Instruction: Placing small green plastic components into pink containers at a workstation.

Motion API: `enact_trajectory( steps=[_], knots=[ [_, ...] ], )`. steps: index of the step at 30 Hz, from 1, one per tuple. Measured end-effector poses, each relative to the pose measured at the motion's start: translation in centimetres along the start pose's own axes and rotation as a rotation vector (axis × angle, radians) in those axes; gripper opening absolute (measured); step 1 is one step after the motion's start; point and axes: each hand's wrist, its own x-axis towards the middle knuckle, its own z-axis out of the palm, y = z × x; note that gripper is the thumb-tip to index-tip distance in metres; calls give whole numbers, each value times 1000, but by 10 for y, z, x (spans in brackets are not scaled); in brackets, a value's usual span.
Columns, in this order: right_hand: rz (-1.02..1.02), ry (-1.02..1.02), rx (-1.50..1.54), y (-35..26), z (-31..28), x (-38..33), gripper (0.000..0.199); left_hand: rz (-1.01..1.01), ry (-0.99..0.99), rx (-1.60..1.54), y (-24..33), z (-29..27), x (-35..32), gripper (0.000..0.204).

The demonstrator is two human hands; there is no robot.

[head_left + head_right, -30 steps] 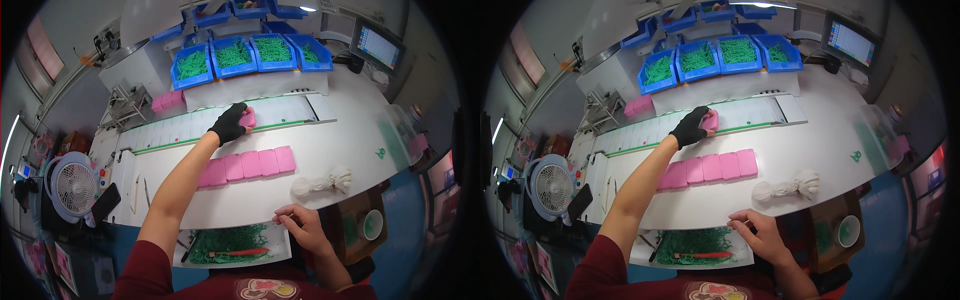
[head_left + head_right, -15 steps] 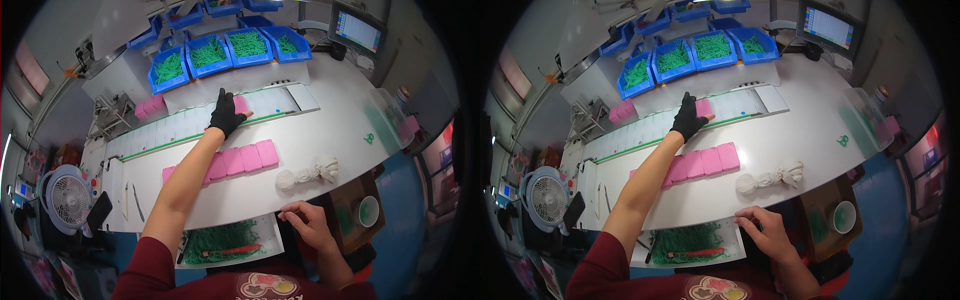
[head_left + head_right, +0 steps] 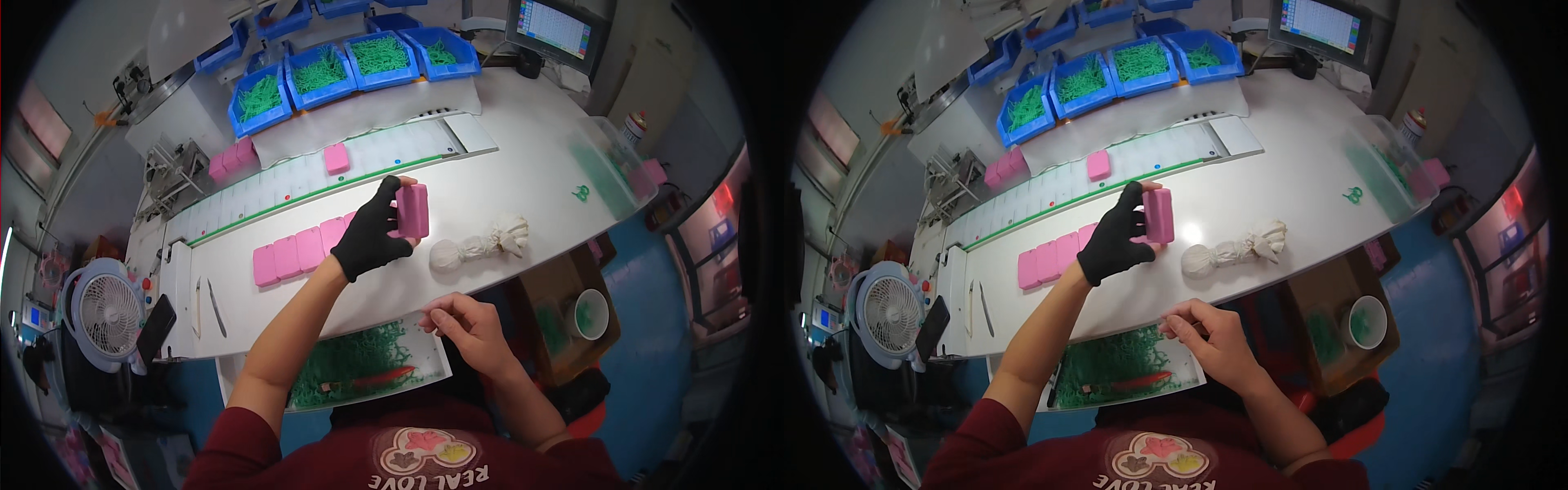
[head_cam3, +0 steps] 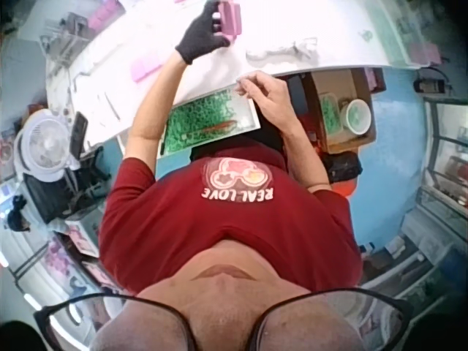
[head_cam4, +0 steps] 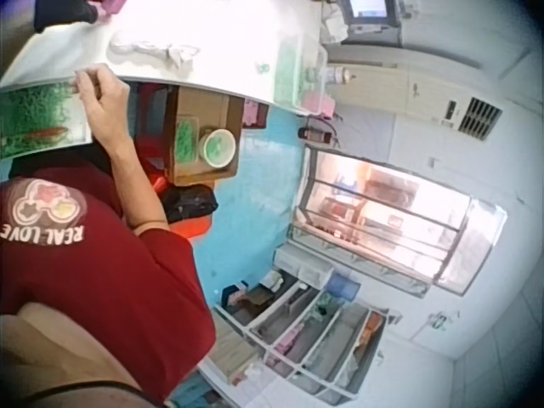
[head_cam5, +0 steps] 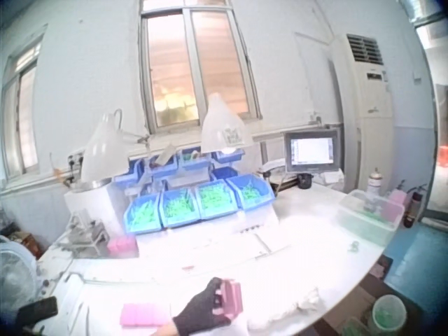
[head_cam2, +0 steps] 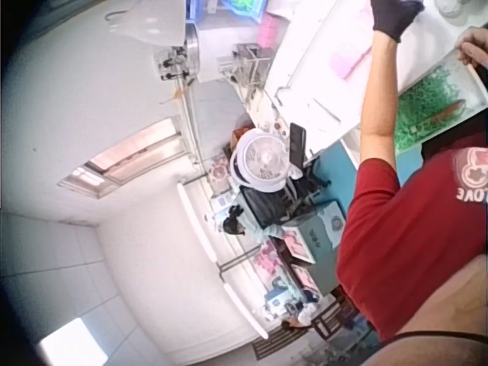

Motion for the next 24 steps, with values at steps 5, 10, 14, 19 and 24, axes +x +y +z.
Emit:
enact_trajectory(
  steps=[5, 10, 14, 19, 24],
  knots=[
    [184, -46, 136, 13, 6, 10, 35, -171, 78, -412, 5, 8, -90, 87],
    [397, -181, 385, 14, 45, 27, 50, -109, 169, -197, -5, 21, -143, 72],
    [430, -263, 615, 29, 63, 29, 48, 11, 214, -16, 1, 27, -161, 76],
    [367, -122, 592, 24, 71, 21, 44, 19, 416, 232, 11, 34, -176, 62],
    [115, -66, 416, 23, 76, 18, 36, -229, 598, -109, 29, 49, -170, 34]
  ],
)
